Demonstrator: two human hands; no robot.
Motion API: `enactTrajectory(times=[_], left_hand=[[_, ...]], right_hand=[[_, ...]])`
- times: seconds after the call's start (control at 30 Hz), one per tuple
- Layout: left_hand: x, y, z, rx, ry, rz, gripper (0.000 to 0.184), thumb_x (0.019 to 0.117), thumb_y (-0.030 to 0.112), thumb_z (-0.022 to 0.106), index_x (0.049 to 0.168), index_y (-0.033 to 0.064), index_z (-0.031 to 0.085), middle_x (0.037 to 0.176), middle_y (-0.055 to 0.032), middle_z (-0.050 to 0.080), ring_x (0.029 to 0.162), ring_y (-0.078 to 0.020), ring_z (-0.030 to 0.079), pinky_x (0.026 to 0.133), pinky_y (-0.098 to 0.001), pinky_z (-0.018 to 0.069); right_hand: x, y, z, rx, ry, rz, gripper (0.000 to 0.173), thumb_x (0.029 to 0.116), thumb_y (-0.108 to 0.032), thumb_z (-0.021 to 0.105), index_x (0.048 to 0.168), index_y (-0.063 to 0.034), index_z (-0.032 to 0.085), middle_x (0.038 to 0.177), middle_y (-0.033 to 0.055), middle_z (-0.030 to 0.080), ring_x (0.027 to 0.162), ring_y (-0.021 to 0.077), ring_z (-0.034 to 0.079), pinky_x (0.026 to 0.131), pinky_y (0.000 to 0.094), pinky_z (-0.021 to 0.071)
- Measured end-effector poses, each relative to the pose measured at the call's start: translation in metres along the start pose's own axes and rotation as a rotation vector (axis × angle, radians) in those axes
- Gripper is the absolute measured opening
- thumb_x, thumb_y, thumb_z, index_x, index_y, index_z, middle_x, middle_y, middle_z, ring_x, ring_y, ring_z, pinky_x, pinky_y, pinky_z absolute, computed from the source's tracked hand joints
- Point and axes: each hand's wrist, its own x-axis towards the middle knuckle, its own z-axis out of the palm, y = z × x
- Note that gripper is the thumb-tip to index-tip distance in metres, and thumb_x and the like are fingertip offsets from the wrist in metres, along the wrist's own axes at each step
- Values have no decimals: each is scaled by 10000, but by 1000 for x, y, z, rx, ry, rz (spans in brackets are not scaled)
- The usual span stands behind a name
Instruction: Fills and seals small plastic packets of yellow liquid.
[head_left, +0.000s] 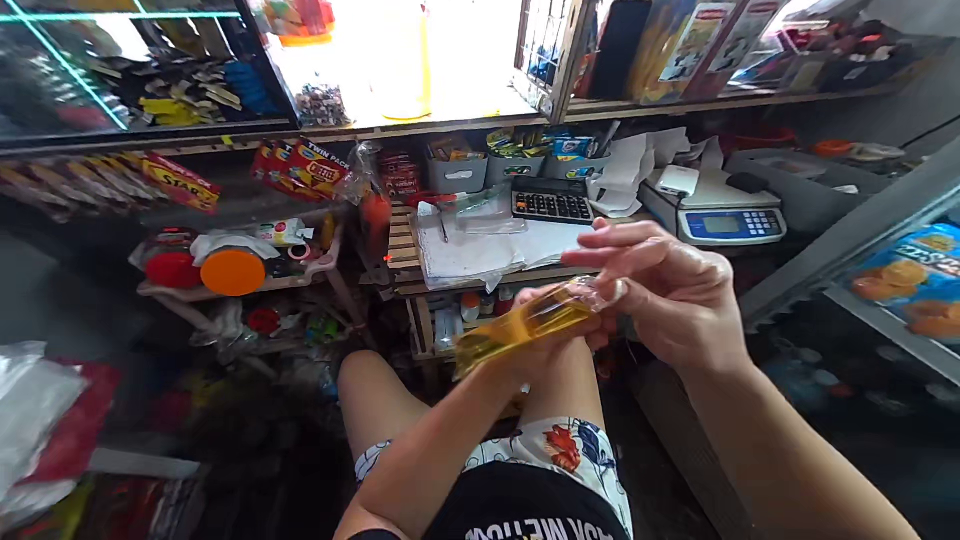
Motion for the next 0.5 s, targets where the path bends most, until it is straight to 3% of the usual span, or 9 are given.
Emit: enactTrajectory(times=[0.03,0.1,0.17,0.27,0.4,0.5], left_hand=[[10,7,-9,226,-89,121,87,952,66,667,982,57,748,919,8,734,822,-21,677,748,-200,569],[27,29,-11,572,-258,293,93,952,-2,642,961,-40,726,925,-68,707,859,-49,661,774,-212,563],[32,41,-2,810,-309,345,87,894,-53,655,928,-76,732,903,-102,710,851,-72,675,769,-221,581],[22,33,9,1082,-290,356,83,867,-35,718,932,-52,767,861,-93,701,801,-83,667,720,-214,579],[5,-17,17,1515,-193,401,110,897,51,685,928,0,777,790,-98,675,727,-158,659,658,-263,558],[2,-60,12,1604,-141,247,81,897,76,691,880,15,741,776,-93,627,698,-196,642,613,-306,551]], right_hand=[[-1,-3,-6,60,-12,35,88,949,-230,728,1016,-200,777,1300,-12,661,1266,187,611,1094,390,521],[-9,-3,-16,204,-4,130,96,925,-257,752,995,-209,798,1368,-10,611,1324,205,551,1062,366,538],[-26,0,-21,285,37,243,100,933,-284,737,976,-214,794,1357,-18,608,1292,170,565,1009,328,556],[-59,2,-22,327,189,415,87,928,-240,711,884,-203,777,1299,-24,631,1226,137,598,948,305,572],[-109,24,-22,23,443,426,57,927,-194,698,919,-208,753,1293,-46,610,1223,115,583,974,287,554],[-143,51,-22,-269,513,388,86,954,-161,638,992,-182,713,1338,-20,552,1280,133,536,1010,299,533]])
